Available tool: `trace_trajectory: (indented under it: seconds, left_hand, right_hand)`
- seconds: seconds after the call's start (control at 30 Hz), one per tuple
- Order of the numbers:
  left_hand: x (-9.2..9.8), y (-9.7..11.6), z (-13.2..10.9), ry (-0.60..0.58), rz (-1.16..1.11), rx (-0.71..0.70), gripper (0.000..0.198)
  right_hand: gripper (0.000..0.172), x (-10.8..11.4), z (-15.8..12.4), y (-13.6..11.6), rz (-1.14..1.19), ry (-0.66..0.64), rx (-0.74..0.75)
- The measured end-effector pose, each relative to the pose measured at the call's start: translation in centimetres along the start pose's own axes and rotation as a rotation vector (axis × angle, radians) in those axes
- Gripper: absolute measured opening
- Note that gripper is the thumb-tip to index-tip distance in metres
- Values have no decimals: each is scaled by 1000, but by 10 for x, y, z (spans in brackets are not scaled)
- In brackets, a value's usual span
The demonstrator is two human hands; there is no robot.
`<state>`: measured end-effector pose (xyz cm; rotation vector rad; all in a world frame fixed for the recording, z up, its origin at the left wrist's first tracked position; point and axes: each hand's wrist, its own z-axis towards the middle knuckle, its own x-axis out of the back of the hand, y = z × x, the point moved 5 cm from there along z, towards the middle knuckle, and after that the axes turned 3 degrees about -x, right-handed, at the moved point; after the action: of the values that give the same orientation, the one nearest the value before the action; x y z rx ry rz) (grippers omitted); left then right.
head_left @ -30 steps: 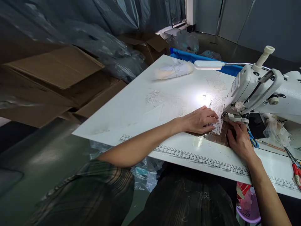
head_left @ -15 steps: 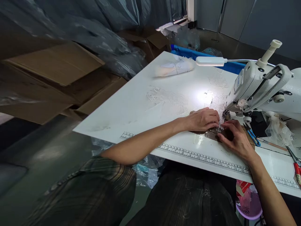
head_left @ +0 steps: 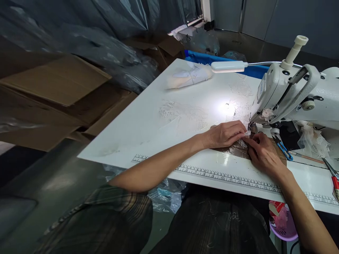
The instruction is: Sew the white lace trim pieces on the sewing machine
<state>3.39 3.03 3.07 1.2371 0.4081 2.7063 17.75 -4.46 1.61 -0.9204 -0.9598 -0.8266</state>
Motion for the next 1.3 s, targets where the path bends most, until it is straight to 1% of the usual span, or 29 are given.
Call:
trace_trajectory:
  seconds: [0.07,0.17,0.23,0.43,0.57,0.63,0.73,0.77,0.8,0.83,0.9,0.93,1.0,1.03,1.1,1.17,1.23,1.3]
  left_hand:
    - [-3,2,-1,-53,42,-36,25]
    - [-8,5,-3,-106,144,-92,26]
    - [-11,5,-5,-128,196,-102,27]
    - [-18,5,-9,-142,255,-148,26]
    - [-16,8,-8,-125,262,-161,25]
    - [-15,10,-6,-135,247,-150,26]
    - [-16,11,-4,-183,206,-133,28]
    - [-16,12,-4,-196,201,-124,28]
    - [-16,11,-4,-207,203,-113,28]
    - [-17,11,-4,-217,211,-101,28]
    - [-18,10,-4,-228,238,-73,26]
    - [-18,10,-5,-229,251,-68,26]
    - [-19,11,-5,-209,272,-84,26]
    - [-18,13,-5,-185,277,-101,27]
    - [-16,15,-5,-125,278,-135,28]
    - [-14,16,-5,-79,270,-154,27]
    - [-14,17,-5,-65,262,-165,27]
    - [-15,16,-6,-76,257,-170,27]
  right_hand:
    - [41,-1,-2,-2,5,-8,8]
    - [38,0,-8,-2,76,17,15]
    - [36,1,-11,-1,117,17,28]
    - [36,-1,-13,3,146,-19,33]
    - [36,1,-12,2,151,-27,9]
    - [35,6,-9,3,176,-57,-10]
    - [31,15,3,11,310,-189,-21]
    - [30,15,8,16,360,-235,-44]
    - [29,16,12,23,393,-252,-97]
    - [28,16,16,31,402,-228,-176]
    - [25,15,20,46,373,-89,-332]
    - [25,14,20,50,350,-19,-372]
    - [26,9,18,50,309,39,-350]
    - [27,7,16,47,293,37,-310]
    - [32,4,13,41,265,12,-231]
    - [36,4,10,38,235,-6,-182]
    - [38,3,9,37,182,-27,-152]
    - [38,1,9,39,108,-41,-141]
